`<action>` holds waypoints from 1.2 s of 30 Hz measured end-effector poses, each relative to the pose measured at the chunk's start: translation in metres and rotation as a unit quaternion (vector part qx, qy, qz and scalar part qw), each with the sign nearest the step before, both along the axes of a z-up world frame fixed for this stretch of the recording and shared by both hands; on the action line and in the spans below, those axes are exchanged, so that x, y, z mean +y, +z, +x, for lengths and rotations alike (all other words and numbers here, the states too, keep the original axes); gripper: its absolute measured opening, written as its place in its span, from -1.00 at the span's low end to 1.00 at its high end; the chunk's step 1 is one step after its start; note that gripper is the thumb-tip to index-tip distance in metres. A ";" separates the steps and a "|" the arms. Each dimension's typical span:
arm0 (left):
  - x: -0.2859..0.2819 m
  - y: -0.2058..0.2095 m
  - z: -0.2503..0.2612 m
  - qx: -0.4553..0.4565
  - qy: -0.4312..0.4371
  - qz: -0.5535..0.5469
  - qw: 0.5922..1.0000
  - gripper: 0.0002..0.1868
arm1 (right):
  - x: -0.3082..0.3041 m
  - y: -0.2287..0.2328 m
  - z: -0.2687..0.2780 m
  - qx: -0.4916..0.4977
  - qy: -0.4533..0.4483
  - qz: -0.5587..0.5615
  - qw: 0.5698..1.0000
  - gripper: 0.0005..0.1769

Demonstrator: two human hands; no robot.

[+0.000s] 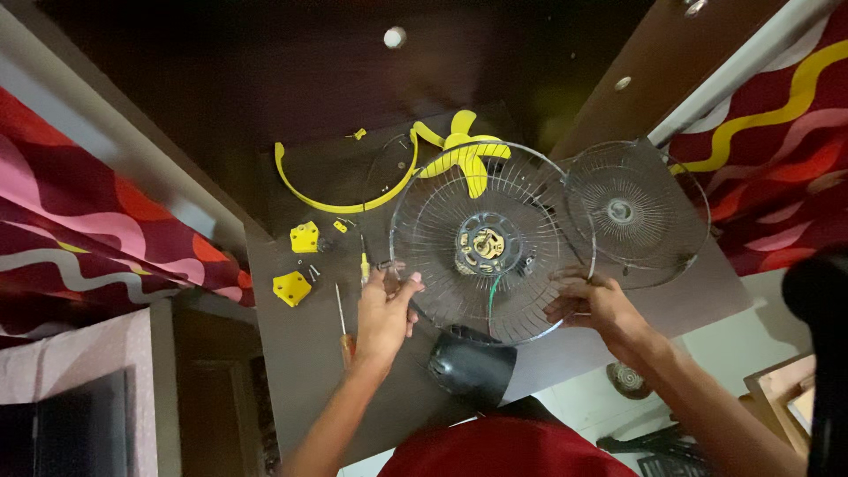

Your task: The person assembles an electric fan on a table. They use a screwdriver to tighten screws on the fan motor, then place the front wire cage over the motor and secure it with additional screws. The yellow fan blade and other parts remain on the table.

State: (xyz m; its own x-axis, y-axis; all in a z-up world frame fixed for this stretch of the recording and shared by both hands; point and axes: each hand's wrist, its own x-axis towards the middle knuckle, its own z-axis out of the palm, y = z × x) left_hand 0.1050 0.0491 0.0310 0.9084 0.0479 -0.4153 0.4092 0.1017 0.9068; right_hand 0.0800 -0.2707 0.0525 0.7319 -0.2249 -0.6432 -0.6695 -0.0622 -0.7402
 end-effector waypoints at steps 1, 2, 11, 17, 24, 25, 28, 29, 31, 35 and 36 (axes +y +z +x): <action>0.000 -0.001 0.000 0.009 0.000 0.003 1.000 -0.60 | -0.001 -0.002 0.001 -0.002 -0.005 0.010 1.000 -0.64; 0.000 -0.001 0.001 0.018 0.000 0.005 1.000 -0.61 | -0.001 -0.004 0.003 -0.005 -0.011 0.020 1.000 -0.64; 0.000 -0.011 0.006 0.083 -0.018 0.038 0.996 -0.71 | -0.007 -0.021 -0.002 -0.008 0.024 0.064 0.998 -0.64; -0.003 -0.018 0.018 0.042 -0.006 0.016 0.999 -0.72 | -0.002 -0.025 0.008 0.007 -0.008 0.049 0.999 -0.63; 0.001 -0.016 0.033 0.016 -0.030 0.009 0.999 -0.73 | 0.002 -0.029 0.005 -0.016 -0.048 0.050 0.997 -0.64; 0.001 -0.016 0.035 0.018 -0.029 0.013 0.999 -0.74 | 0.002 -0.030 0.004 -0.014 -0.041 0.053 0.998 -0.64; -0.001 -0.021 0.042 0.024 -0.035 0.028 0.999 -0.74 | 0.000 -0.036 -0.001 -0.002 -0.036 0.066 0.997 -0.64; -0.002 -0.024 0.045 0.025 -0.040 0.035 0.998 -0.73 | 0.000 -0.040 -0.001 0.003 -0.042 0.072 0.996 -0.64; -0.003 -0.030 0.050 0.019 -0.045 0.044 0.998 -0.72 | 0.001 -0.046 -0.003 0.003 -0.049 0.087 0.995 -0.64; -0.002 -0.045 0.059 0.006 -0.060 0.050 0.997 -0.70 | 0.002 -0.057 -0.006 -0.002 -0.053 0.106 0.993 -0.64; -0.001 -0.048 0.062 0.006 -0.068 0.051 0.996 -0.69 | 0.003 -0.060 -0.007 0.002 -0.055 0.107 0.993 -0.64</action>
